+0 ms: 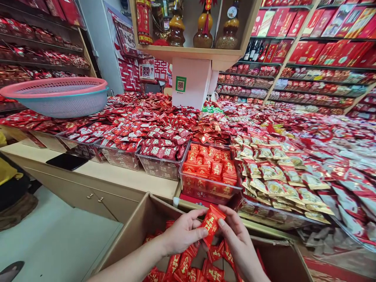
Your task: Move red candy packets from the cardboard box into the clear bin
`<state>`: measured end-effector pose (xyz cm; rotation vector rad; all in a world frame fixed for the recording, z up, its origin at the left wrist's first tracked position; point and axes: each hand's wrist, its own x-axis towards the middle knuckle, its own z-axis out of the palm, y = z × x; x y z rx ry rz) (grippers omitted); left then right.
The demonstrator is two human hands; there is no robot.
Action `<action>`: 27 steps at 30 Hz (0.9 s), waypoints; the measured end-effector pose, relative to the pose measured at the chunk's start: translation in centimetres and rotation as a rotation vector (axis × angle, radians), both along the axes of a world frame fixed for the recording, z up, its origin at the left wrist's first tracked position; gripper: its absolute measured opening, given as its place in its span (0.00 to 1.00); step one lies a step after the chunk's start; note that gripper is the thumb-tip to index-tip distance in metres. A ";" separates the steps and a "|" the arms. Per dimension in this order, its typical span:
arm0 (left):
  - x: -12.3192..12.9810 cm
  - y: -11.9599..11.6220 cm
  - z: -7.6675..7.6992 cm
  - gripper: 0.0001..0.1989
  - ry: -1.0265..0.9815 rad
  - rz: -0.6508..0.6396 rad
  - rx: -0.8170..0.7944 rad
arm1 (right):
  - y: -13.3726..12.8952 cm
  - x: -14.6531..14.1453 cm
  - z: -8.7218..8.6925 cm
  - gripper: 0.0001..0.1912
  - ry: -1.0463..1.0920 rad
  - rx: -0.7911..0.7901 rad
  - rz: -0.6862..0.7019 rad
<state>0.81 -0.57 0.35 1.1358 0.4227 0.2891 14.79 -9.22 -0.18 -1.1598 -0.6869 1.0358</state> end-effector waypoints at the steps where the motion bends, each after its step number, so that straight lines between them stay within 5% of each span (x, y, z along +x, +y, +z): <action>1: -0.1 0.0 0.2 0.33 0.002 -0.024 -0.032 | -0.2 0.2 0.3 0.17 -0.005 0.033 0.032; 4: -0.3 -0.2 0.8 0.34 -0.039 -0.112 -0.188 | -0.5 0.8 0.9 0.21 -0.074 0.125 0.158; 8: -0.5 0.0 0.9 0.29 -0.063 -0.155 -0.354 | -0.4 1.1 0.8 0.12 -0.173 0.058 0.146; 16: -0.1 0.3 -0.1 0.23 0.147 0.099 0.135 | 0.0 0.5 0.2 0.14 -0.113 -0.075 0.006; 23: -0.1 0.4 -0.6 0.25 0.085 0.085 0.063 | 0.2 -0.9 0.1 0.14 0.003 0.005 0.003; 27: -0.4 0.4 -1.2 0.23 0.083 0.145 0.221 | 0.4 -1.0 -0.5 0.14 -0.060 -0.024 -0.086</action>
